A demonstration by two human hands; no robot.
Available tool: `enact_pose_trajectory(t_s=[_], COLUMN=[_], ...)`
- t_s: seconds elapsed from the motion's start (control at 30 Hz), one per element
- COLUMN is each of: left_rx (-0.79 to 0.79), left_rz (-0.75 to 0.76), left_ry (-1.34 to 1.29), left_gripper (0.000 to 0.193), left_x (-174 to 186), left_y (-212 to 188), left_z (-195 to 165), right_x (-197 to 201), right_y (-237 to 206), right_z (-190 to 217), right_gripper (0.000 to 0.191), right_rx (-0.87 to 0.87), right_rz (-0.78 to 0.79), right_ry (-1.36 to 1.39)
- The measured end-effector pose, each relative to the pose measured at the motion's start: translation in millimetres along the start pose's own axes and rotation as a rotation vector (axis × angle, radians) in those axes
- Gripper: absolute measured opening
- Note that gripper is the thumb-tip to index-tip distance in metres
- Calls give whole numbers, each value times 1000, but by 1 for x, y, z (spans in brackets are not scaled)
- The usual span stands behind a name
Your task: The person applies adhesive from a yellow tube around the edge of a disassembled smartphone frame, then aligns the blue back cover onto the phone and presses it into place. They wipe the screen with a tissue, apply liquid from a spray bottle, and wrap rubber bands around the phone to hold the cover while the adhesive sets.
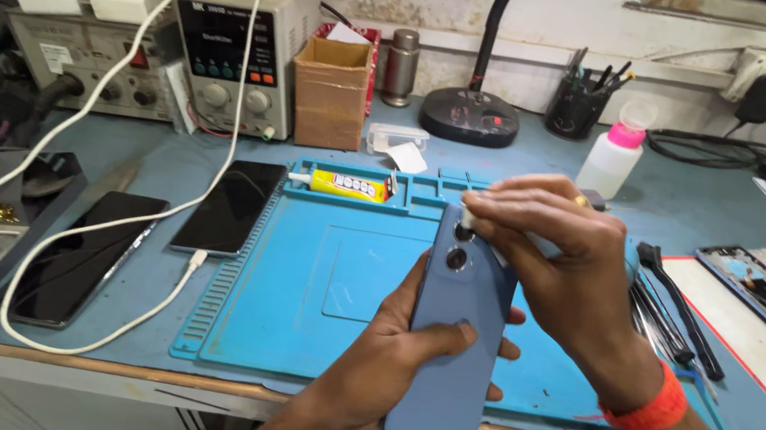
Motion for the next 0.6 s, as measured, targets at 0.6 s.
enact_pose_trajectory(t_s=[0.6], left_rx=[-228], left_rz=[-445], left_ry=[178], left_gripper=[29], left_x=[14], left_y=[-3], left_z=[-5], right_x=[-42], right_y=[-20], right_z=[11], right_gripper=[18], right_rx=[-593], right_rz=[-305], right_ry=[431])
Point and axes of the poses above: each hand's wrist, its own y-axis towards the middle knuckle, its own x-axis out of the back of the hand, z = x × y, the point moved 2 cm from there along y, towards the middle knuckle, and after that the axes turned 4 degrees about x, right-handed, at the moved point
